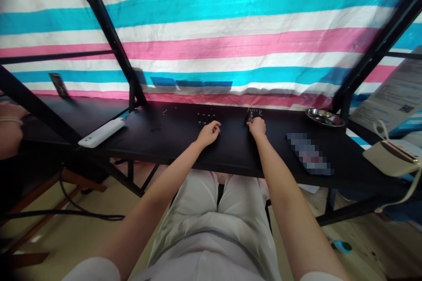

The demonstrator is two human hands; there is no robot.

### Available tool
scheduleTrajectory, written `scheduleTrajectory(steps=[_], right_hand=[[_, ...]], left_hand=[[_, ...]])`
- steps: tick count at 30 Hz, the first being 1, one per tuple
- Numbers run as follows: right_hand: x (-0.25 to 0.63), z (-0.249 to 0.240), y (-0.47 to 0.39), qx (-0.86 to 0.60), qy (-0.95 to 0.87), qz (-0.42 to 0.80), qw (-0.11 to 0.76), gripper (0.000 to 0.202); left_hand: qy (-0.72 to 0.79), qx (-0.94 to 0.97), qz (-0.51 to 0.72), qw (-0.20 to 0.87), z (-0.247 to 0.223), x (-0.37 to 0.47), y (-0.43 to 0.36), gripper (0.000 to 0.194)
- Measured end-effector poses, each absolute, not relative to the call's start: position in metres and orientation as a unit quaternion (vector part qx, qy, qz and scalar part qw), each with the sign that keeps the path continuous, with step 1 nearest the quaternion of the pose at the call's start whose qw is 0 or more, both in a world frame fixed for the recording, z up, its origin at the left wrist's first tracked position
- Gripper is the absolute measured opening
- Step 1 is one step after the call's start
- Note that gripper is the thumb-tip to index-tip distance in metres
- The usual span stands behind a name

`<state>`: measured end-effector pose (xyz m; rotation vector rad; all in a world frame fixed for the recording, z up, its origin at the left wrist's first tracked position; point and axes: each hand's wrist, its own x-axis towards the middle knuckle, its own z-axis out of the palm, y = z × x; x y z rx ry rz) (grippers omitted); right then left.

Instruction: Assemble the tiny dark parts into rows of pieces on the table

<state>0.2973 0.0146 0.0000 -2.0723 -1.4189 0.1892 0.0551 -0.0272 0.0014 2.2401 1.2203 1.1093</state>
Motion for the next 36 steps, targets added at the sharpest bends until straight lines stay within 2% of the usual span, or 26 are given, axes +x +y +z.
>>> scheduleTrajectory(steps=[9,15,19,25,36], right_hand=[[0.286,0.008,0.001,-0.812,-0.512,0.081,0.267,0.03],[0.266,0.004,-0.023,-0.803,-0.543,0.032,0.245,0.024],[0.255,0.002,-0.034,-0.765,-0.607,0.026,0.214,0.017],[0.241,-0.003,-0.034,-0.628,-0.739,0.013,0.246,0.011],[0.239,-0.007,-0.031,-0.606,-0.746,0.015,0.277,0.01]], left_hand=[[0.464,0.778,0.393,0.16,0.006,0.055,-0.03,0.023],[0.586,0.688,0.416,0.101,0.011,0.052,-0.03,0.042],[0.608,0.702,0.361,0.082,0.015,0.053,-0.033,0.053],[0.606,0.739,0.288,0.057,0.02,0.057,-0.039,0.063],[0.609,0.759,0.229,0.022,0.012,0.071,-0.022,0.073]])
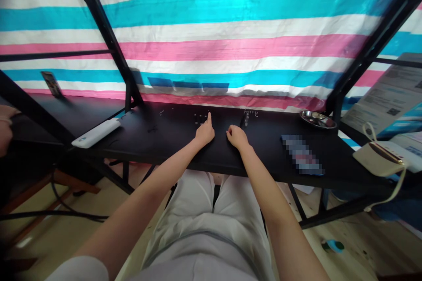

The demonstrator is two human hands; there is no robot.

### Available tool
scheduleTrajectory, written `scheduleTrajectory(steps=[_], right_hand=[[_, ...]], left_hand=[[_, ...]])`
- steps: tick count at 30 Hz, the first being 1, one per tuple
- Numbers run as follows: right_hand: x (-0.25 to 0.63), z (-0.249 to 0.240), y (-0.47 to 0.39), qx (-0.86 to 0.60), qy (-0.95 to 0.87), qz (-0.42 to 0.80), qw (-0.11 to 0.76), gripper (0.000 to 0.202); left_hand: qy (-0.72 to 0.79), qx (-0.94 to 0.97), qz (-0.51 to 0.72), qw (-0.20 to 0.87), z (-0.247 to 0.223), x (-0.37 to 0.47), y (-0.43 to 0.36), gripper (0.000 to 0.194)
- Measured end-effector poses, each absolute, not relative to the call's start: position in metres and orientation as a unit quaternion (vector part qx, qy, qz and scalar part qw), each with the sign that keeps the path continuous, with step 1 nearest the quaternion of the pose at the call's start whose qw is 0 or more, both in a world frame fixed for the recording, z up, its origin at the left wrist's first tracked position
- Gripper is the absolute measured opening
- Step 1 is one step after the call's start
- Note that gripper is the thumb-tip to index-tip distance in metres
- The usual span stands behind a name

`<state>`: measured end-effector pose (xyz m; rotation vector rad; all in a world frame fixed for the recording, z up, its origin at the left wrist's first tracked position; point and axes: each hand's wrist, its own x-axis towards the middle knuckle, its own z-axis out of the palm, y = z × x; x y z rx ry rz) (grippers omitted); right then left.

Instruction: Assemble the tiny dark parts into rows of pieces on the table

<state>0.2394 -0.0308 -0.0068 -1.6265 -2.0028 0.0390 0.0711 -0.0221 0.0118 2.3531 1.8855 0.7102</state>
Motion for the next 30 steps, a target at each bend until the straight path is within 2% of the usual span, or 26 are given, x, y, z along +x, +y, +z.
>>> scheduleTrajectory(steps=[7,11,15,19,23,26,30], right_hand=[[0.239,-0.007,-0.031,-0.604,-0.746,0.02,0.279,0.011],[0.239,-0.006,-0.031,-0.601,-0.748,0.023,0.281,0.011],[0.24,-0.006,-0.032,-0.603,-0.746,0.026,0.28,0.01],[0.239,-0.007,-0.031,-0.588,-0.75,0.021,0.301,0.009],[0.237,-0.009,-0.029,-0.535,-0.752,0.003,0.384,0.035],[0.236,-0.008,-0.028,-0.501,-0.754,-0.005,0.426,0.047],[0.234,-0.005,-0.031,-0.479,-0.774,0.008,0.415,0.042]], left_hand=[[0.619,0.755,0.213,0.028,0.015,0.072,-0.009,0.069],[0.602,0.765,0.228,0.006,0.018,0.07,-0.008,0.049],[0.556,0.769,0.316,0.025,0.018,0.066,-0.011,0.027],[0.51,0.708,0.462,0.163,0.012,0.068,-0.012,0.01],[0.45,0.625,0.526,0.361,0.009,0.069,-0.015,0.005],[0.408,0.612,0.548,0.399,0.01,0.067,-0.019,0.006],[0.378,0.627,0.542,0.412,0.011,0.065,-0.022,0.007]])
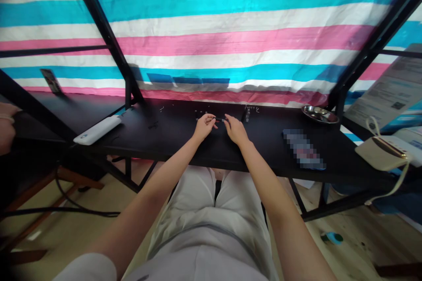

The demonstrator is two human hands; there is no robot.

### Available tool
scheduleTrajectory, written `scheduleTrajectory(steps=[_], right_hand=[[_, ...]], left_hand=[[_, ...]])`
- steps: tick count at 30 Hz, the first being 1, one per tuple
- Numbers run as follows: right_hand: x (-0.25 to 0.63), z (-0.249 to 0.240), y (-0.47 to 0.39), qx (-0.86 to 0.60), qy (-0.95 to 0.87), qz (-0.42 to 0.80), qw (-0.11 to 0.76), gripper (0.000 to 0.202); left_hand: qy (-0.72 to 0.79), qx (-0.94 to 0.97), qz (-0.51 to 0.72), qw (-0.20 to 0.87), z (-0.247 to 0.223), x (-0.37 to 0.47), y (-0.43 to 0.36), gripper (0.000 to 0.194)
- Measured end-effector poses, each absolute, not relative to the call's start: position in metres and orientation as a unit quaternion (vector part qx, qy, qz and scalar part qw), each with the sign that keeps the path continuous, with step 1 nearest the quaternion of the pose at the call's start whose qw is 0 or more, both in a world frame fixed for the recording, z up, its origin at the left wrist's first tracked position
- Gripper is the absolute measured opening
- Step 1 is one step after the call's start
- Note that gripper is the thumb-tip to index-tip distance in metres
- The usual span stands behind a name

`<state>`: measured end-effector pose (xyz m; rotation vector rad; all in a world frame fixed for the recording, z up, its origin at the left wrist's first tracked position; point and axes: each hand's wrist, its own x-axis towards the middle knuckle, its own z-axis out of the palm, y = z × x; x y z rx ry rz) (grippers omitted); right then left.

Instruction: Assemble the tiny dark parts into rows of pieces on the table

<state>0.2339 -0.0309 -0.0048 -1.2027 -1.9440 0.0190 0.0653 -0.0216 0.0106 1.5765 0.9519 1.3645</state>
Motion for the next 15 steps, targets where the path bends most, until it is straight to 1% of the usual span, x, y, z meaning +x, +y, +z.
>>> scheduleTrajectory(steps=[4,7,15], right_hand=[[0.2313,-0.0019,-0.0333,-0.473,-0.792,0.021,0.385,0.033],[0.2304,0.0003,-0.0351,-0.474,-0.794,0.032,0.378,0.029],[0.2308,0.0029,-0.0381,-0.462,-0.789,0.018,0.404,0.028]], left_hand=[[0.377,0.637,0.522,0.425,0.0102,0.0654,-0.0216,0.008],[0.375,0.637,0.518,0.431,0.0105,0.0656,-0.022,0.008],[0.376,0.647,0.518,0.413,0.0138,0.0658,-0.0254,0.001]])
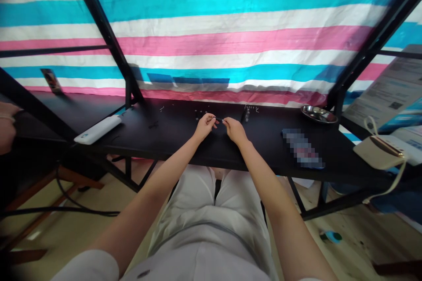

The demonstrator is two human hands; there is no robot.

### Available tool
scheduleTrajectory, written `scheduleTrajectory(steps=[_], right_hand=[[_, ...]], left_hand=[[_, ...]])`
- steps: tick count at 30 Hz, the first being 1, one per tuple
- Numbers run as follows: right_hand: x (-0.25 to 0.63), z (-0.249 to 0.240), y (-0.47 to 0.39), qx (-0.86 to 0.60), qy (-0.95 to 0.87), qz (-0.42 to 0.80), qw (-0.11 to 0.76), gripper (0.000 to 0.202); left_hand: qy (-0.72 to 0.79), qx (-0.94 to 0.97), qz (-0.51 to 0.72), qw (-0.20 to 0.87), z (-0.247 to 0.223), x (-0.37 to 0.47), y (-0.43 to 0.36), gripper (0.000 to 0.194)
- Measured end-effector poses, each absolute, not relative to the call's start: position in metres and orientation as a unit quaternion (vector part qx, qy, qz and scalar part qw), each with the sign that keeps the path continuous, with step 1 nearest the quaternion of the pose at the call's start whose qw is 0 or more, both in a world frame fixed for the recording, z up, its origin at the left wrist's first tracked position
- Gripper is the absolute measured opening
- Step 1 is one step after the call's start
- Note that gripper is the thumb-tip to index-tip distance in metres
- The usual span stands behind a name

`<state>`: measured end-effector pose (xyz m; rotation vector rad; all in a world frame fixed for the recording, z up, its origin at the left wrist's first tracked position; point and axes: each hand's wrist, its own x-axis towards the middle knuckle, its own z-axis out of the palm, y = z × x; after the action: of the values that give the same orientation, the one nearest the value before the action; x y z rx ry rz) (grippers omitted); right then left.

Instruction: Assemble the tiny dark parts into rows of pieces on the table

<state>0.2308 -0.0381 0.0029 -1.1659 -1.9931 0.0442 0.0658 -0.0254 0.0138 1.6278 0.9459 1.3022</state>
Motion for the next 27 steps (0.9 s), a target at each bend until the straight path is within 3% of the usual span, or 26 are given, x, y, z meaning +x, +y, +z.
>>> scheduleTrajectory(steps=[7,27], right_hand=[[0.2299,0.0029,-0.0388,-0.473,-0.786,0.022,0.397,0.028],[0.231,-0.0005,-0.0368,-0.478,-0.793,0.009,0.378,0.021]], left_hand=[[0.397,0.664,0.515,0.368,0.0126,0.0645,-0.0268,0.014],[0.446,0.652,0.515,0.333,0.0141,0.0636,-0.0279,0.012]])
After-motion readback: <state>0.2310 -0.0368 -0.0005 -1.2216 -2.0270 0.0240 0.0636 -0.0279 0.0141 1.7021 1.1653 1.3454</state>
